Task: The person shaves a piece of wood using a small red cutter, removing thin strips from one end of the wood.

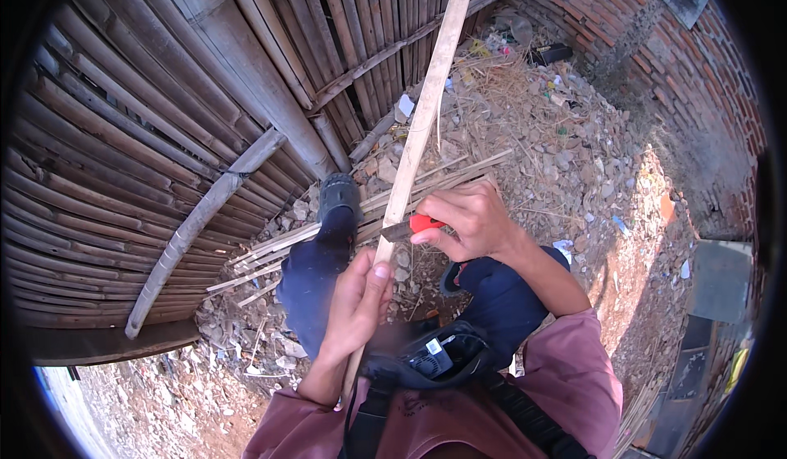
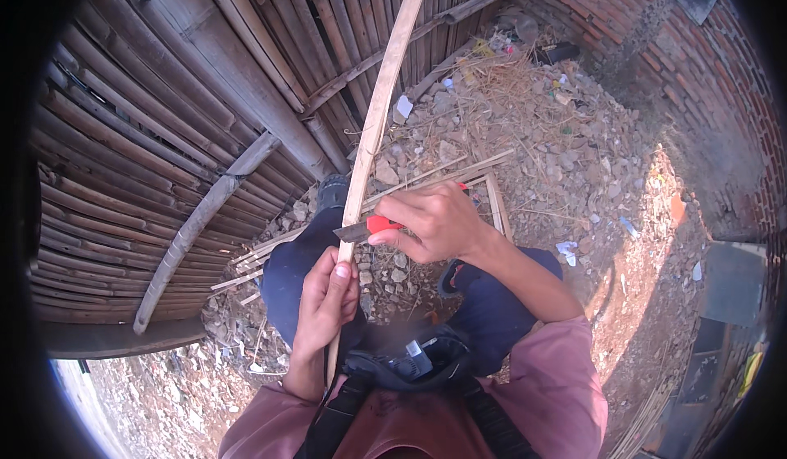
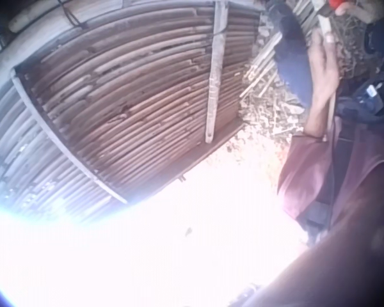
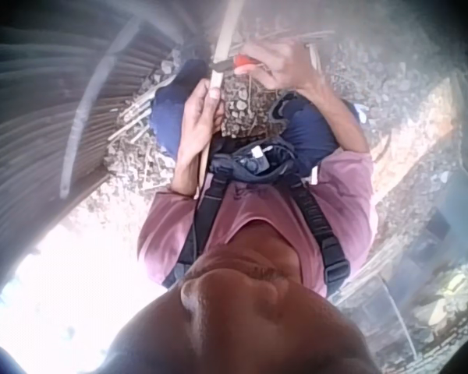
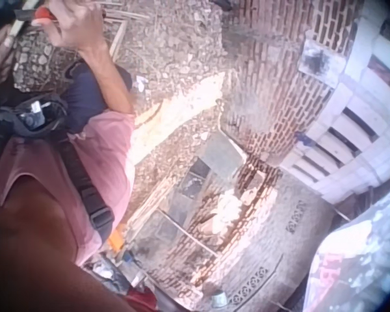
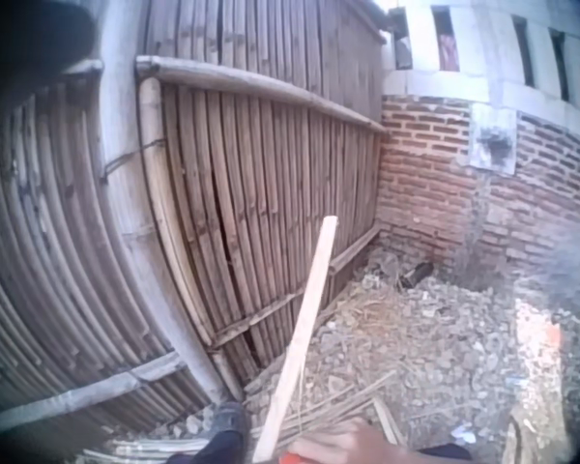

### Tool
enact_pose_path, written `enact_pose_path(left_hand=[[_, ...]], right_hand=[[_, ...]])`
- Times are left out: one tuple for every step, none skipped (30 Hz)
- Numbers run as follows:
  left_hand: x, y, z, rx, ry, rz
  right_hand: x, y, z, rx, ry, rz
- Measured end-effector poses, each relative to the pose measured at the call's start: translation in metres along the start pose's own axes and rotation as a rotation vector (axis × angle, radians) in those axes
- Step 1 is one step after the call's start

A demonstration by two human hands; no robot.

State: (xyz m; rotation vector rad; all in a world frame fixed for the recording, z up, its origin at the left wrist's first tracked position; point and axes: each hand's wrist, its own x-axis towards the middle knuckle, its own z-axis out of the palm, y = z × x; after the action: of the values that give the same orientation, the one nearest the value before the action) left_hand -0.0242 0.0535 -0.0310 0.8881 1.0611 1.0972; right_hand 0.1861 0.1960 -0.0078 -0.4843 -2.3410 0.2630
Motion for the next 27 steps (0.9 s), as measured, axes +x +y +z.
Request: enact_pose_path(left_hand=[[0.000,0.000,0.000,0.007,0.002,0.001],[0.000,0.000,0.000,0.014,0.003,0.001],[0.000,-0.001,0.000,0.022,0.004,0.001],[0.000,-0.001,0.000,0.036,0.010,0.006],[0.000,-0.001,0.000,0.050,0.017,0.009],[0.000,-0.002,0.000,0.064,0.025,0.013],[0.000,-0.002,0.000,0.093,0.038,0.028],[0.001,-0.003,0.000,0.124,0.050,0.042],[0.002,-0.003,0.001,0.154,0.062,0.057],[0.002,-0.003,0.001,0.178,0.070,0.067],[0.002,-0.003,0.001,0.202,0.077,0.079],[0.003,-0.003,0.001,0.225,0.085,0.091],[0.003,-0.002,0.001,0.242,0.090,0.093],[0.004,-0.002,0.002,0.258,0.093,0.096],[0.005,-0.001,0.002,0.275,0.096,0.099],[0.003,-0.003,0.002,0.309,0.081,0.095],[-0.001,-0.006,-0.001,0.348,0.071,0.090],[-0.003,-0.011,-0.001,0.348,0.058,0.087],[-0.006,-0.016,-0.001,0.350,0.046,0.081],[-0.008,-0.019,-0.003,0.335,0.037,0.072],[-0.008,-0.022,-0.003,0.321,0.028,0.063],[-0.005,-0.024,0.000,0.293,0.010,0.092],[-0.003,-0.026,0.002,0.267,-0.008,0.116],[-0.003,-0.024,0.003,0.258,-0.011,0.102],[-0.003,-0.023,0.003,0.250,-0.014,0.087],[-0.002,-0.024,0.003,0.247,-0.025,0.089],[-0.002,-0.025,0.002,0.244,-0.035,0.090]], right_hand=[[0.000,0.000,0.000,0.000,-0.007,0.003],[-0.001,0.000,-0.001,0.000,-0.013,0.006],[-0.001,0.000,-0.002,0.000,-0.019,0.010],[-0.001,0.000,-0.002,-0.002,-0.025,0.009],[0.000,-0.001,-0.003,-0.003,-0.031,0.007],[0.001,-0.001,-0.003,-0.004,-0.036,0.005],[0.000,0.000,-0.002,-0.017,-0.035,0.005],[0.000,0.002,0.000,-0.031,-0.032,0.007],[-0.001,0.003,0.001,-0.045,-0.030,0.008],[-0.002,0.003,0.001,-0.060,-0.022,0.010],[-0.002,0.003,0.001,-0.075,-0.015,0.012],[-0.003,0.003,0.001,-0.090,-0.007,0.014],[-0.003,0.002,0.000,-0.090,-0.012,0.024],[-0.002,0.002,-0.002,-0.091,-0.016,0.034],[-0.002,0.002,-0.004,-0.093,-0.020,0.045],[-0.002,0.010,-0.010,-0.111,0.057,0.151],[0.000,0.026,-0.019,-0.124,0.137,0.254],[0.002,0.039,-0.030,-0.147,0.208,0.354],[0.003,0.045,-0.037,-0.158,0.198,0.360],[0.004,0.051,-0.043,-0.165,0.196,0.365],[0.004,0.055,-0.046,-0.171,0.194,0.371],[0.002,0.060,-0.044,-0.155,0.223,0.365],[0.000,0.061,-0.044,-0.144,0.211,0.384],[-0.001,0.063,-0.044,-0.131,0.199,0.403],[-0.002,0.063,-0.044,-0.118,0.187,0.421],[-0.003,0.065,-0.045,-0.100,0.193,0.382],[-0.006,0.068,-0.044,-0.082,0.199,0.342]])
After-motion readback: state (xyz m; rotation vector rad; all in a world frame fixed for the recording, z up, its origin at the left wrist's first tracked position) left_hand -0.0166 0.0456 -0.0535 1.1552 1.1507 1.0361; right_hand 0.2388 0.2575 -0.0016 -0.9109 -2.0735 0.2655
